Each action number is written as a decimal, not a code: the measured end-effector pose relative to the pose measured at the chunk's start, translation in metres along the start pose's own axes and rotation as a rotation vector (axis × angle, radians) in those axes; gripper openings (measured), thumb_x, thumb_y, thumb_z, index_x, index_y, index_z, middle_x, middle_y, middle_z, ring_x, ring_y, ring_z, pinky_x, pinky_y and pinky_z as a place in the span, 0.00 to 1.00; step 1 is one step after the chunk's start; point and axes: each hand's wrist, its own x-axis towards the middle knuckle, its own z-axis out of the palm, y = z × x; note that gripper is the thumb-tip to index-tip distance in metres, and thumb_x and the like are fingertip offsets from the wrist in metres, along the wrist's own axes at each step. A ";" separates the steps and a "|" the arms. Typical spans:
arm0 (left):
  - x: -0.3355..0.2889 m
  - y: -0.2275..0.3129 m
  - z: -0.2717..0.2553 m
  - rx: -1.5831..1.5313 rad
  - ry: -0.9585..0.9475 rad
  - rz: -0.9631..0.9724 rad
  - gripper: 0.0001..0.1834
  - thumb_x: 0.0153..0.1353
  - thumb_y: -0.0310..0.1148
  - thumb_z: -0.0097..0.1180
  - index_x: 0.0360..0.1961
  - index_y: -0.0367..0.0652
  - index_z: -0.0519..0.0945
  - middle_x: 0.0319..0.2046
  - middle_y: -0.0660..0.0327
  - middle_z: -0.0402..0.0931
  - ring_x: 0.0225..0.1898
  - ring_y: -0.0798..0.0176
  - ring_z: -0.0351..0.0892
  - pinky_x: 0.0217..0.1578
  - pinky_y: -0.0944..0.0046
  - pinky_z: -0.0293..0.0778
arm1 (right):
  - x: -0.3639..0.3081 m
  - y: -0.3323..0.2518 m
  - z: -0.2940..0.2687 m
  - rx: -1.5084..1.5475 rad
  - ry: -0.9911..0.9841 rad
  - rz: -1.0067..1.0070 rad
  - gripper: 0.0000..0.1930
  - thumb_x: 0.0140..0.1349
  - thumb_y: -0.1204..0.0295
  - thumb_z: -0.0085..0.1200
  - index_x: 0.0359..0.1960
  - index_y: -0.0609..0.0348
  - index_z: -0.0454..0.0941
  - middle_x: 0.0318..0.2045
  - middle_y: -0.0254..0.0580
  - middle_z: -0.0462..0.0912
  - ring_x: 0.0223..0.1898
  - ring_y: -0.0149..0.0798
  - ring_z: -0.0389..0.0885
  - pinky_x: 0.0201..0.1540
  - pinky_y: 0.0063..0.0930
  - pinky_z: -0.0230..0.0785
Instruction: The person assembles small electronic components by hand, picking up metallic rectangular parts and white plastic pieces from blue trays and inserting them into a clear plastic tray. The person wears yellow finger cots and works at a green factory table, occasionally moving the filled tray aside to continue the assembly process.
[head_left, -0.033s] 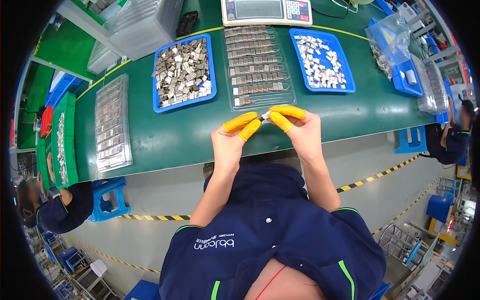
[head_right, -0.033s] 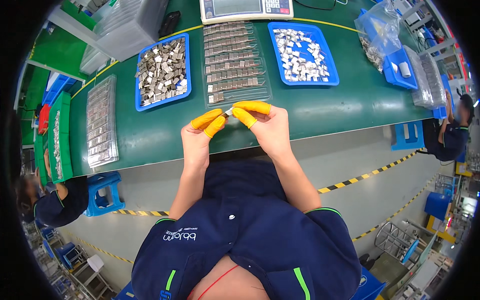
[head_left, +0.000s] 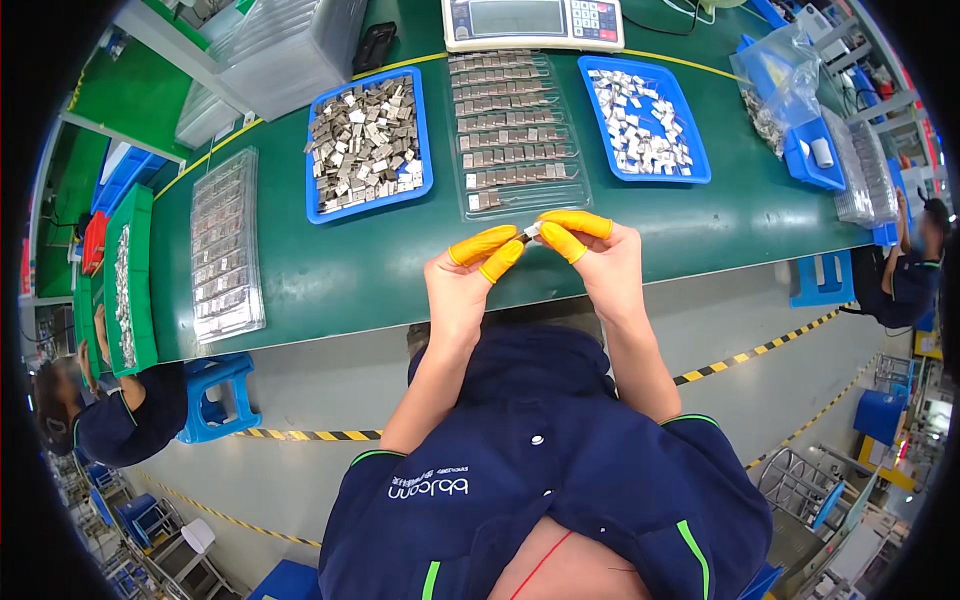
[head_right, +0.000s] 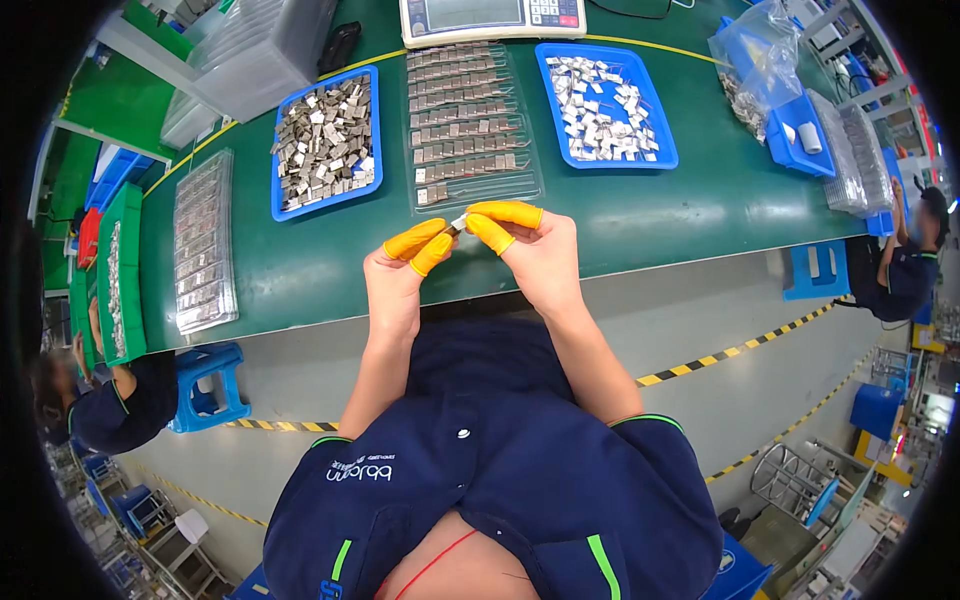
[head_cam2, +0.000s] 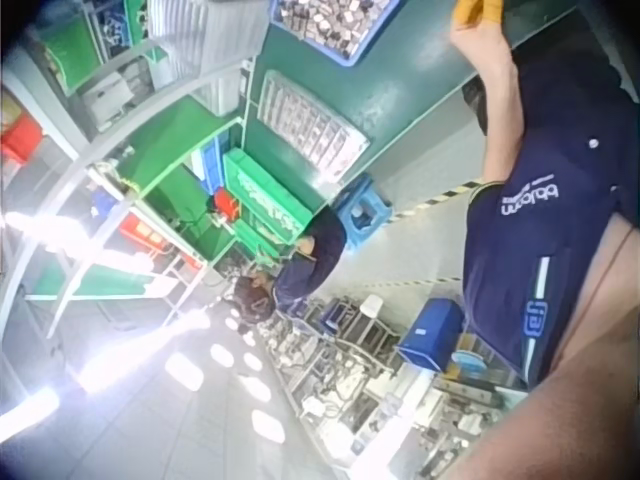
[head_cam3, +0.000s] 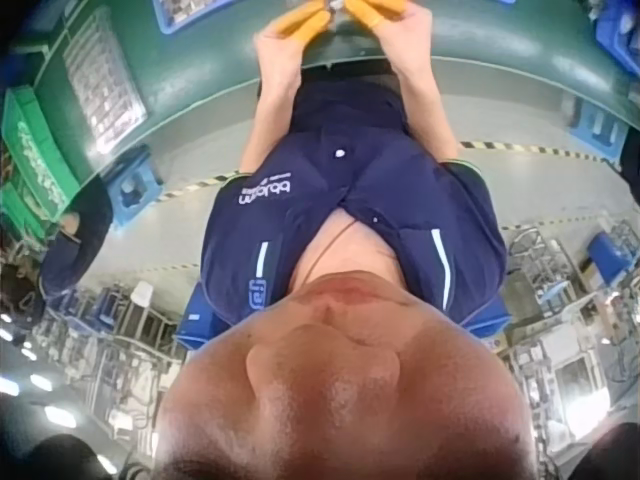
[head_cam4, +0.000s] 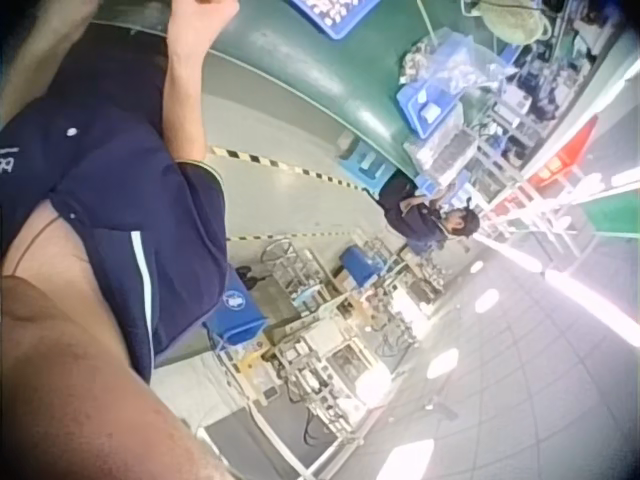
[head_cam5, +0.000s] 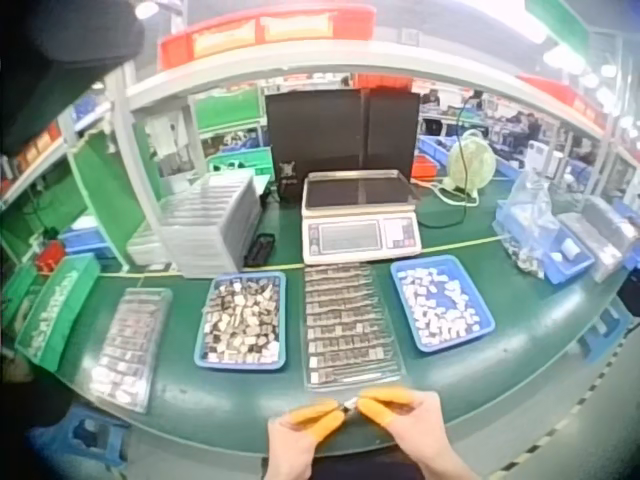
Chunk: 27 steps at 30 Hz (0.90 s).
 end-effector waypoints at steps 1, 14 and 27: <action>-0.002 0.000 0.001 0.023 -0.008 0.015 0.14 0.54 0.24 0.59 0.43 0.31 0.78 0.38 0.54 0.80 0.38 0.62 0.81 0.41 0.68 0.77 | -0.002 0.001 0.000 -0.016 -0.001 0.003 0.09 0.55 0.79 0.58 0.38 0.69 0.80 0.34 0.40 0.82 0.36 0.29 0.79 0.43 0.20 0.70; 0.004 0.003 -0.005 0.154 -0.060 0.043 0.12 0.50 0.17 0.60 0.39 0.31 0.80 0.36 0.54 0.80 0.39 0.64 0.80 0.44 0.67 0.75 | 0.004 -0.006 -0.015 -0.482 -0.139 -0.107 0.07 0.51 0.81 0.60 0.33 0.66 0.81 0.32 0.38 0.82 0.36 0.29 0.79 0.43 0.21 0.70; 0.036 0.014 -0.025 -0.009 -0.345 -0.309 0.11 0.51 0.20 0.61 0.37 0.31 0.81 0.32 0.54 0.81 0.33 0.64 0.81 0.38 0.68 0.78 | 0.023 0.011 -0.016 0.108 -0.289 0.364 0.10 0.48 0.83 0.61 0.35 0.70 0.79 0.36 0.43 0.80 0.37 0.33 0.79 0.43 0.24 0.73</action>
